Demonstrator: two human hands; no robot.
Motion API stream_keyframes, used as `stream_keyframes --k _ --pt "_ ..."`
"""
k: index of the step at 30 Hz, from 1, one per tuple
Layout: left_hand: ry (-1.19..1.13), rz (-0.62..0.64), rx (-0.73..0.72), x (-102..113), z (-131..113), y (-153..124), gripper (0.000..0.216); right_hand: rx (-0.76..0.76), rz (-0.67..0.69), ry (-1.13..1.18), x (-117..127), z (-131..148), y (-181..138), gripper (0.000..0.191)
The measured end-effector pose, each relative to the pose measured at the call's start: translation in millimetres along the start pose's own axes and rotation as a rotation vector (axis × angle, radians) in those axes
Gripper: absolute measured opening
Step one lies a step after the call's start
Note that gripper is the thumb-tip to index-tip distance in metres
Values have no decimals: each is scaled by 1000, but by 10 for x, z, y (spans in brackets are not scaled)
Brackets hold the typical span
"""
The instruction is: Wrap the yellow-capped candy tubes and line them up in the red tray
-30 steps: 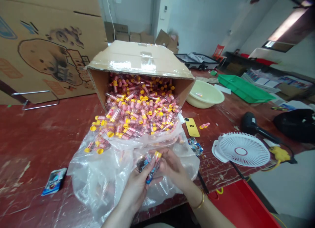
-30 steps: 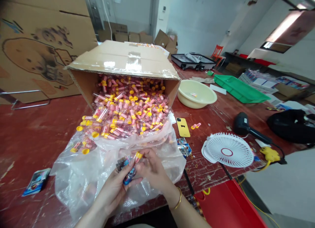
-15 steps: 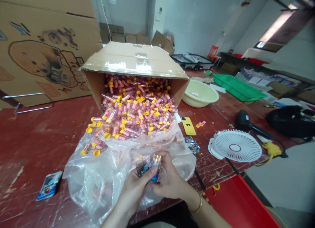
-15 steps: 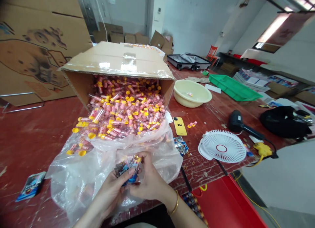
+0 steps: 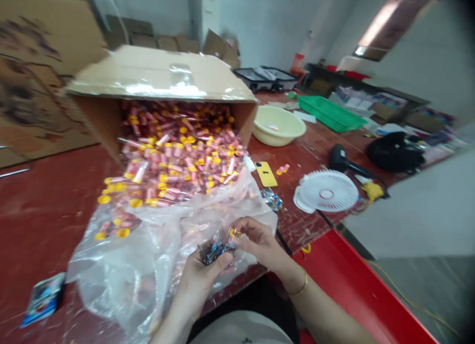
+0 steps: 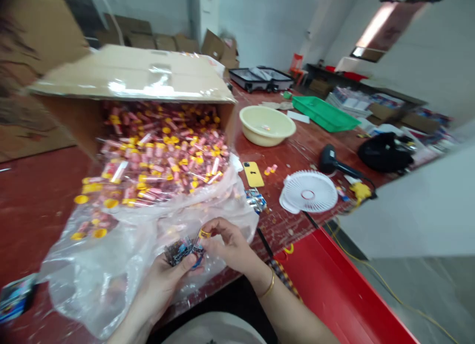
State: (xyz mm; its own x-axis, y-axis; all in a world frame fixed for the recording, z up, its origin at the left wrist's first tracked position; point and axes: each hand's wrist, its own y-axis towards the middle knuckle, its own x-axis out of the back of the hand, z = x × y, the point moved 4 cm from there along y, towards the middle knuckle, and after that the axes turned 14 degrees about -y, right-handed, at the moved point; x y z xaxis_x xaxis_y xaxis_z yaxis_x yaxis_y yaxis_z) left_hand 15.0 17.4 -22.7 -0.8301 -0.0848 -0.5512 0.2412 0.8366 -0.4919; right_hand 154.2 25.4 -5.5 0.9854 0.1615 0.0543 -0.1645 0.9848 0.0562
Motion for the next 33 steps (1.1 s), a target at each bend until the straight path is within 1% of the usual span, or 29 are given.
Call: stream_keyframes --k 2,3,4,5,6,8,10,11,13,14,16,19,21,23,25,27,29,30,31,33 --pt "23 35 96 -116 126 -55 41 -68 -120 50 262 -31 -193 19" --pt "19 54 156 -177 203 -81 38 -102 -197 71 435 -59 -337 20" --pt "10 71 213 -233 282 -105 34 -139 -292 80 640 -100 -518 21" --pt "5 90 263 -283 361 -123 32 -187 -415 60 875 -156 -745 22" --pt "11 111 304 -325 438 -137 31 -248 -553 14 1127 -227 -1018 24" --pt "48 160 362 -386 576 -156 34 -389 -826 -131 1614 -396 -1665 29" --pt "98 200 383 -414 673 -165 40 -514 -996 -242 1967 -611 -2320 32" --pt "123 212 380 -418 704 -167 42 -574 -1045 -281 2074 -743 -2609 31" --pt "178 216 350 -411 730 -162 40 -714 -1087 -341 2147 -1051 -3059 27" --pt "205 207 323 -404 729 -156 38 -791 -1081 -366 2119 -1218 -3211 25" --pt "249 180 265 -388 715 -141 36 -935 -1030 -402 1979 -1546 -3380 20" --pt "269 153 215 -372 694 -118 37 -1100 -906 -440 1730 -1926 -3426 17" --pt "268 119 207 -351 681 -98 36 -1175 -836 -474 1647 -2045 -3426 17" --pt "236 92 208 -326 658 -76 35 -1211 -800 -535 1661 -2031 -3433 13" --pt "166 72 213 -297 610 -63 34 -1186 -796 -633 1745 -1894 -3406 5" --pt "113 48 206 -252 529 -61 33 -1092 -798 -746 1843 -1680 -3260 11" --pt "92 20 165 -187 408 -59 32 -941 -779 -835 1893 -1436 -2926 17" --pt "89 20 134 -151 338 -55 31 -839 -748 -871 1875 -1306 -2673 19" --pt "89 22 98 -113 263 -48 29 -706 -704 -911 1815 -1161 -2365 20" --pt "82 10 38 -16 119 -29 27 -370 -582 -988 1551 -831 -1628 20"
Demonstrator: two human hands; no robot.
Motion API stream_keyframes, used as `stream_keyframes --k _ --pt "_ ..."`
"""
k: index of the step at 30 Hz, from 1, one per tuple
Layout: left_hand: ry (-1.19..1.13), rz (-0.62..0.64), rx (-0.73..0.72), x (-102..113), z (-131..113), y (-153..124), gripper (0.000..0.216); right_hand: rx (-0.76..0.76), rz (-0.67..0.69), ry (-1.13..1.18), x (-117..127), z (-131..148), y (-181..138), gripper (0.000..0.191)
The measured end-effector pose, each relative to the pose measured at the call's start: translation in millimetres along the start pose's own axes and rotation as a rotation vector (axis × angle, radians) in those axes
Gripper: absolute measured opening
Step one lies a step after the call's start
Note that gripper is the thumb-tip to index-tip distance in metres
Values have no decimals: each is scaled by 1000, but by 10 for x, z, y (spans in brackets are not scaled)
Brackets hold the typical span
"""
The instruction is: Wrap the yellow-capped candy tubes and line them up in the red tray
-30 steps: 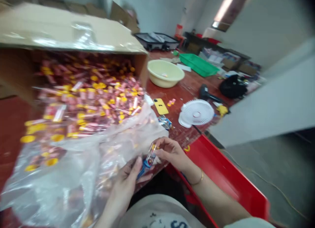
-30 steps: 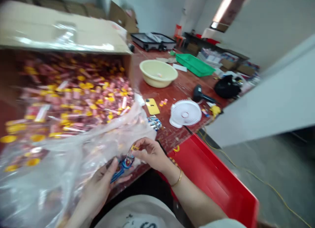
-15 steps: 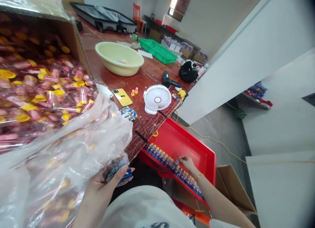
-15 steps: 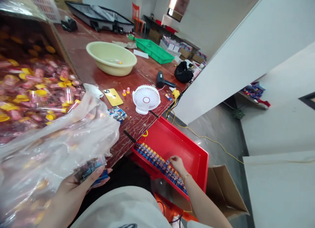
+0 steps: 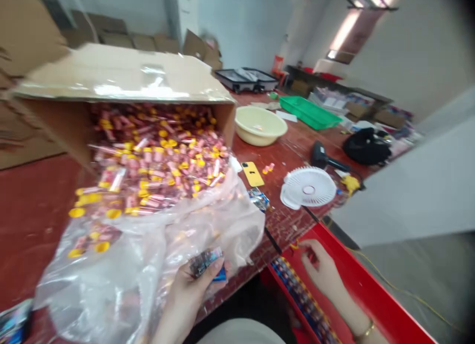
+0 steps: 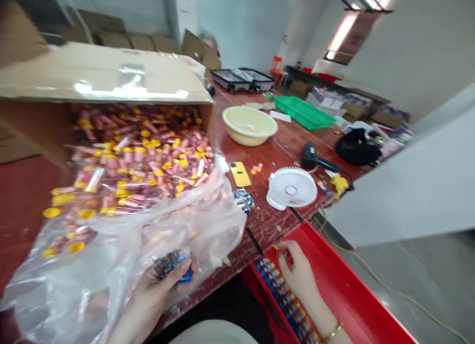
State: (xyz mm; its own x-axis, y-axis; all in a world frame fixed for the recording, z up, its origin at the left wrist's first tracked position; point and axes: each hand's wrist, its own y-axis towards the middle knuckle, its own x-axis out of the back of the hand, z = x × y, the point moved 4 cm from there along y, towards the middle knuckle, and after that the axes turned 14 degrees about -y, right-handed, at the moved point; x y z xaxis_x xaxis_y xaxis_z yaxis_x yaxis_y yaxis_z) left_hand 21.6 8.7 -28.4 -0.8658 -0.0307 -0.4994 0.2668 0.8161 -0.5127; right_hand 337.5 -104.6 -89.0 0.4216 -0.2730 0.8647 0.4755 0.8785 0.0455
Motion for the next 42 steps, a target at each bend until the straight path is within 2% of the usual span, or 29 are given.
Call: stream_keyframes --k 2,4,6,8,11,14,16,20,25,29,33,35,37,42 --pt "-18 -52 -39 128 -118 11 28 349 -62 20 -113 878 366 16" --pt "-37 -117 -64 249 -212 14 29 576 -73 -52 -328 1706 720 14" --pt "-39 -155 -85 340 -284 9 29 779 -18 -262 -636 2396 1062 20" --pt "-37 -168 -87 408 -332 -2 30 920 62 -340 -927 2870 1372 22" --pt "-25 -160 -94 493 -375 -18 32 1058 159 -383 -1193 3226 1662 22" --pt "-22 -189 -110 573 -402 -29 33 1102 178 -405 -1190 3326 1730 21" --pt "-67 -210 -89 599 -405 -25 33 1055 129 -398 -1089 3345 1746 23" --pt "-126 -155 -53 568 -430 14 34 845 26 -334 -936 3332 1913 30" --pt "-108 -111 -60 586 -469 82 31 612 72 -94 -983 3098 2057 13" --pt "-160 -130 -102 593 -457 125 30 505 144 188 -929 2850 1734 29" --pt "-165 -80 -114 493 -417 160 28 358 458 812 -780 2733 1207 29" --pt "-160 -45 -85 435 -388 167 28 266 589 1072 -688 2727 995 38" --pt "-143 -19 -38 393 -354 165 29 256 625 1119 -597 2738 856 45" --pt "-98 -2 -14 355 -313 156 29 380 572 1006 -444 2783 744 28"
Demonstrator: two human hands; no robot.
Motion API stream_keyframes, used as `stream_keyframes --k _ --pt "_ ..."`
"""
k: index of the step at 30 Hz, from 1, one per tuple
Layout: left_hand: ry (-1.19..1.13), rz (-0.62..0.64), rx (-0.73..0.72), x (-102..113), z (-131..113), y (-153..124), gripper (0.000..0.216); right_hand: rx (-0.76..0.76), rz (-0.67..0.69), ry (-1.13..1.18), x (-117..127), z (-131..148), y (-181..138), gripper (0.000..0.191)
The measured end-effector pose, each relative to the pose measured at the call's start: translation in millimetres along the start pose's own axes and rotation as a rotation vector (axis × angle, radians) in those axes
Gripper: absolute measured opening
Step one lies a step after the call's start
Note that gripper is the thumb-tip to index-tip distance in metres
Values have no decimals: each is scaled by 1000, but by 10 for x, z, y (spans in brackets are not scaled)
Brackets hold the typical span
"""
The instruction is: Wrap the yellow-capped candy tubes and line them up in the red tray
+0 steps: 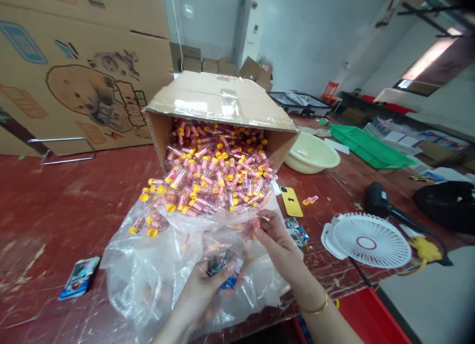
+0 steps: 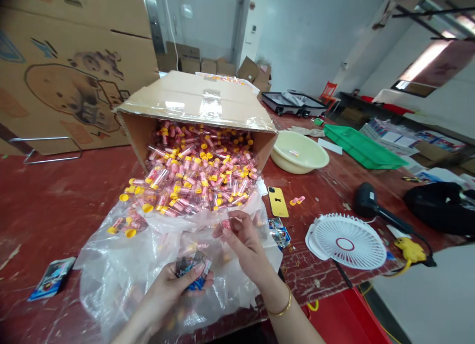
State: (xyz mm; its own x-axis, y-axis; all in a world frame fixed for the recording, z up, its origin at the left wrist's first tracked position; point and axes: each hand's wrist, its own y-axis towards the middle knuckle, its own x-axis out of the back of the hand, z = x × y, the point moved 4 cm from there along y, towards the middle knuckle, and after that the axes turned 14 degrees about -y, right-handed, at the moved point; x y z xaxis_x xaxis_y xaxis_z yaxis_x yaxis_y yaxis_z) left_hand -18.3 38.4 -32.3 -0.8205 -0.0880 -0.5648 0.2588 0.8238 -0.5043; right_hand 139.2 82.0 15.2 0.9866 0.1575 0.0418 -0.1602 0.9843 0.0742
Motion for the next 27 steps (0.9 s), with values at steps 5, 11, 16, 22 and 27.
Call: stream_keyframes --k 5,11,16,22,27 --pt "-99 -39 -117 -5 -35 -14 20 73 -14 -205 64 92 3 20" --pt "-151 -175 -173 48 -56 -30 39 137 -1 -282 125 224 -34 27" --pt "-5 -178 -192 51 -78 -9 35 315 110 -636 11 489 -48 16" --pt "58 -83 -190 10 -24 0 20 210 216 -614 -81 380 63 13" --pt "-147 -66 9 -63 57 -42 26 -87 182 -143 -95 -38 77 28"
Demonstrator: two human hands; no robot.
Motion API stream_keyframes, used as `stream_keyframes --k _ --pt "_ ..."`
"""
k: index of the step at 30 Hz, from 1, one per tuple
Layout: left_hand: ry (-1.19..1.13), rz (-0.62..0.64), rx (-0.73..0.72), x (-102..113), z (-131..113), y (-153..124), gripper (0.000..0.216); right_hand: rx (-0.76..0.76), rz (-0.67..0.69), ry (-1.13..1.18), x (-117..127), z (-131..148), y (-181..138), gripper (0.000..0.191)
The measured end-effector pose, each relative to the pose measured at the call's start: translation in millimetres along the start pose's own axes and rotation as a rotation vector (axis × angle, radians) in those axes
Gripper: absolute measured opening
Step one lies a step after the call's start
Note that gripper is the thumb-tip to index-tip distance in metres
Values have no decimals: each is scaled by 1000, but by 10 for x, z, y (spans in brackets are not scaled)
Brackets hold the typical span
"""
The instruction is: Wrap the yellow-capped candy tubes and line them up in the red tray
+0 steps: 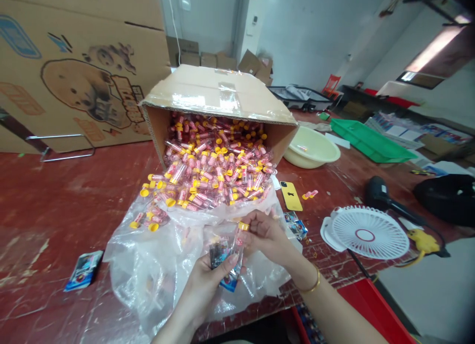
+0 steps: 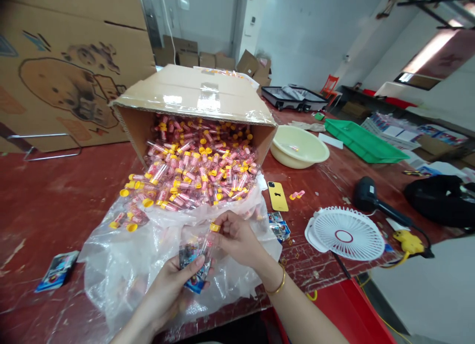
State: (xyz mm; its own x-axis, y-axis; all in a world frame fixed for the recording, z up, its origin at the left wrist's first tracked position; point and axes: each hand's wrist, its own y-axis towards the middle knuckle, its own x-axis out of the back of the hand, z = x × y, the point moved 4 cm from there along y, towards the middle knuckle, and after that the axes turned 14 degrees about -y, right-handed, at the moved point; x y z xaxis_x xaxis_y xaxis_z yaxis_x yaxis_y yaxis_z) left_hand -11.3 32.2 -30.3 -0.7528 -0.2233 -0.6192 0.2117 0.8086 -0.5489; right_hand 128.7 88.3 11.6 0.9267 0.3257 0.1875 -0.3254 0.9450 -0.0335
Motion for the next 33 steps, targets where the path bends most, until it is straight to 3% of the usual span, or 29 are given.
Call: stream_keyframes --k 2,5,7,9,12,15,23,30,33 --pt "-60 6 52 -34 0 3 26 -30 21 61 -78 -97 -59 27" --pt "-133 13 57 -79 -27 40 27 75 -21 -113 -210 -135 -212 29" --pt "-164 10 50 -106 -41 60 29 151 -87 -256 -301 -145 -316 58" --pt "-170 15 60 -131 -40 58 31 123 -115 -278 -384 -197 -380 82" --pt "-148 56 57 -154 -34 19 30 49 -107 -161 -451 -263 -402 74" --pt "-119 49 48 -129 -15 -24 26 95 -67 -82 -456 -233 -397 70" --pt "-131 49 32 -128 22 -55 29 183 -114 -88 -423 -167 -410 66" --pt "-95 32 -5 -96 33 -51 30 171 -93 -33 -395 -176 -434 69" --pt "15 7 -92 -88 28 -29 34 126 -113 -1 -284 -194 -435 50"
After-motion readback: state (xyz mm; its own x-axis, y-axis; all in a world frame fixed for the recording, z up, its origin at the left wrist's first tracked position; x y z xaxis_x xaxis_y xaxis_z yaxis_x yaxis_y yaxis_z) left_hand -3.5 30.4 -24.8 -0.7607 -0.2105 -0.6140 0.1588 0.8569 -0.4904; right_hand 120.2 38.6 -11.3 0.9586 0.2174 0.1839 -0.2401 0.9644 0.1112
